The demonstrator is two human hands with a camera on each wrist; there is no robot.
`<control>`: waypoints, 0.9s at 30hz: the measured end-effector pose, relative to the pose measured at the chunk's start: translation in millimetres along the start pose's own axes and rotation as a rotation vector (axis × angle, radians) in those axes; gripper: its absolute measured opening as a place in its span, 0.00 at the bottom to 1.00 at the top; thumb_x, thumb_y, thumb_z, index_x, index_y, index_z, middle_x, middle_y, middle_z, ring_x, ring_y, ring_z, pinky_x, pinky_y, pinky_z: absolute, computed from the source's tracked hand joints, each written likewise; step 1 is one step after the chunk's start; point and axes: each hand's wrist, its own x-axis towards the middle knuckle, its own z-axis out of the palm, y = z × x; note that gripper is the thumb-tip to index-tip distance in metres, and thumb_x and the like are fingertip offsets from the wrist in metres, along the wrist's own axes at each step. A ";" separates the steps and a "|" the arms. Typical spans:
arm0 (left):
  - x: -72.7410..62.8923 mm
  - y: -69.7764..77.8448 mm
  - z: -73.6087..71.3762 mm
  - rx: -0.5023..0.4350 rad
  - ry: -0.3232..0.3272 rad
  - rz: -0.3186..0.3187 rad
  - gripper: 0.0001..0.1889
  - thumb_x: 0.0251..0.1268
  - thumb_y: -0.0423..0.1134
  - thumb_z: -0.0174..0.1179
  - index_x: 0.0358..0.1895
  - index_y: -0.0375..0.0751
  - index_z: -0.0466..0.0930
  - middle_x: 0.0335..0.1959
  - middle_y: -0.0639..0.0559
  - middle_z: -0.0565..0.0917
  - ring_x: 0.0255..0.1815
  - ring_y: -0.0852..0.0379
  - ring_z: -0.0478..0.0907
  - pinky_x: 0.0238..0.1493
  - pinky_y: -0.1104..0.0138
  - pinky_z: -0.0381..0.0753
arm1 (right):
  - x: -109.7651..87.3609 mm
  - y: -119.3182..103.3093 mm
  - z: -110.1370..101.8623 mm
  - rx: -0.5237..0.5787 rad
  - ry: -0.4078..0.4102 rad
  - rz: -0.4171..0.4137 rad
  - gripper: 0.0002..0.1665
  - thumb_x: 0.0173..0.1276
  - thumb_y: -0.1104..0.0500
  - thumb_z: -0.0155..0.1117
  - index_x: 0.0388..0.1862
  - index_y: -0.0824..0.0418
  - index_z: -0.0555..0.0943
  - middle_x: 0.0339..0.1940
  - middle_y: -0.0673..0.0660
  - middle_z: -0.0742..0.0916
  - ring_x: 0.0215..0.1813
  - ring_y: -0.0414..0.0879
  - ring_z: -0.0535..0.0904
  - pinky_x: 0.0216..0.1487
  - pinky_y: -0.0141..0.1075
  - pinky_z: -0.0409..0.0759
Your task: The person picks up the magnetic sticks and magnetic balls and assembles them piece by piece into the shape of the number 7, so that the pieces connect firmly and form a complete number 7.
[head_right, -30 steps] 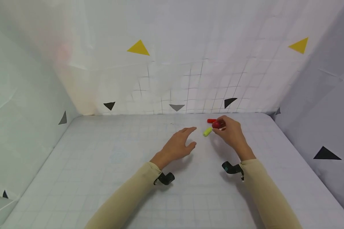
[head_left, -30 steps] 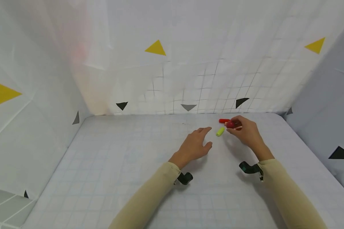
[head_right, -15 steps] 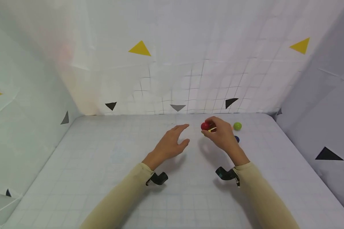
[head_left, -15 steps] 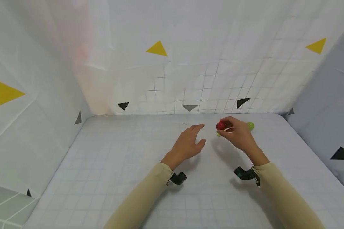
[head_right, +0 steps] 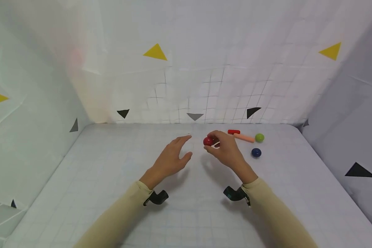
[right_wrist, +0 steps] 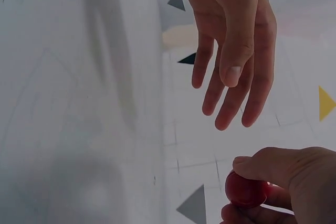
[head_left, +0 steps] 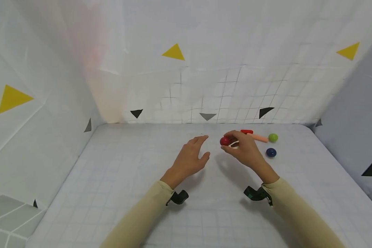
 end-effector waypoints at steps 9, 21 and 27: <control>-16.1 -22.6 -12.5 -0.033 0.044 -0.055 0.27 0.74 0.42 0.62 0.73 0.40 0.72 0.70 0.44 0.74 0.69 0.45 0.73 0.68 0.52 0.72 | 10.2 -12.4 27.0 0.015 -0.060 -0.001 0.24 0.64 0.63 0.79 0.57 0.70 0.82 0.48 0.60 0.88 0.47 0.54 0.85 0.47 0.49 0.86; -30.5 -46.0 -22.4 -0.018 0.067 -0.112 0.26 0.75 0.42 0.61 0.72 0.39 0.73 0.70 0.44 0.75 0.71 0.45 0.72 0.70 0.51 0.70 | 18.5 -24.5 52.7 0.088 -0.124 -0.032 0.25 0.65 0.64 0.77 0.59 0.70 0.81 0.50 0.61 0.87 0.48 0.54 0.84 0.48 0.49 0.86; -43.3 -60.7 -28.5 -0.025 0.081 -0.166 0.26 0.74 0.41 0.62 0.72 0.39 0.74 0.70 0.43 0.75 0.70 0.44 0.72 0.69 0.50 0.70 | 22.9 -27.4 72.3 0.105 -0.131 -0.048 0.25 0.65 0.64 0.78 0.59 0.70 0.82 0.50 0.60 0.87 0.47 0.52 0.85 0.46 0.46 0.86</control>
